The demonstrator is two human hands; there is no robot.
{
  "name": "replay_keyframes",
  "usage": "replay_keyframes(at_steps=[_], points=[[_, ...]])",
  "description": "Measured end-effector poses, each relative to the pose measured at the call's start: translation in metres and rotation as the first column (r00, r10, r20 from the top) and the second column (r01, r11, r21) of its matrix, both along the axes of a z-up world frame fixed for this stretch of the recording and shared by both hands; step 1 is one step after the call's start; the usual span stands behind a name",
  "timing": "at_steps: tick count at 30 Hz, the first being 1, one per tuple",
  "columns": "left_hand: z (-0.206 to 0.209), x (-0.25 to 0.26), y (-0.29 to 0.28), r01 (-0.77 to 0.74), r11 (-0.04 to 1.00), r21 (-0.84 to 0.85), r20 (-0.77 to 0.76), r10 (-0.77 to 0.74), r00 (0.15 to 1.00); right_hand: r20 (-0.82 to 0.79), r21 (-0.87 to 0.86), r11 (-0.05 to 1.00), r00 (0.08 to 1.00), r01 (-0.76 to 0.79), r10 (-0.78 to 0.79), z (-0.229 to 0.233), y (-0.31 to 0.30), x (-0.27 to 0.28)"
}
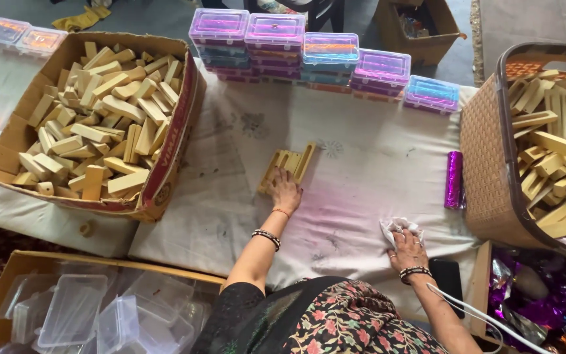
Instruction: The recorder is inspecting and wiping down wooden blocks, then sorting them or placing them in containers.
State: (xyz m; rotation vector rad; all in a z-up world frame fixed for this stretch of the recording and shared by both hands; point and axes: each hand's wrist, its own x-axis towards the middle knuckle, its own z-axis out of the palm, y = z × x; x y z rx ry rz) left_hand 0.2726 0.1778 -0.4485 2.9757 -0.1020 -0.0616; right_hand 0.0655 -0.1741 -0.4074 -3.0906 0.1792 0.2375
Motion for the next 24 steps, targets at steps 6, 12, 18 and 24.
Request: replay_keyframes(at_steps=[6, 12, 18, 24], points=[[-0.019, 0.015, -0.016, 0.196, 0.978, -0.066, 0.026, -0.194, 0.981, -0.027, 0.026, 0.999, 0.999, 0.041, -0.041, 0.000, 0.003, -0.001], [-0.001, 0.021, -0.017, 0.113, 0.991, -0.071, -0.021, -0.115, 0.993, 0.018, 0.017, 0.996, 0.996, 0.088, -0.088, -0.011, 0.000, -0.001], [-0.034, -0.009, -0.009, 0.182, 0.951, -0.251, 0.164, -0.143, 0.976, -0.103, -0.075, 0.979, 0.975, 0.187, -0.195, 0.046, 0.030, 0.004], [0.010, -0.083, -0.001, 0.317, 0.902, -0.293, 0.228, -0.257, 0.939, -0.378, 0.357, 0.920, 0.877, -0.158, 0.297, 0.181, 0.058, 0.049]])
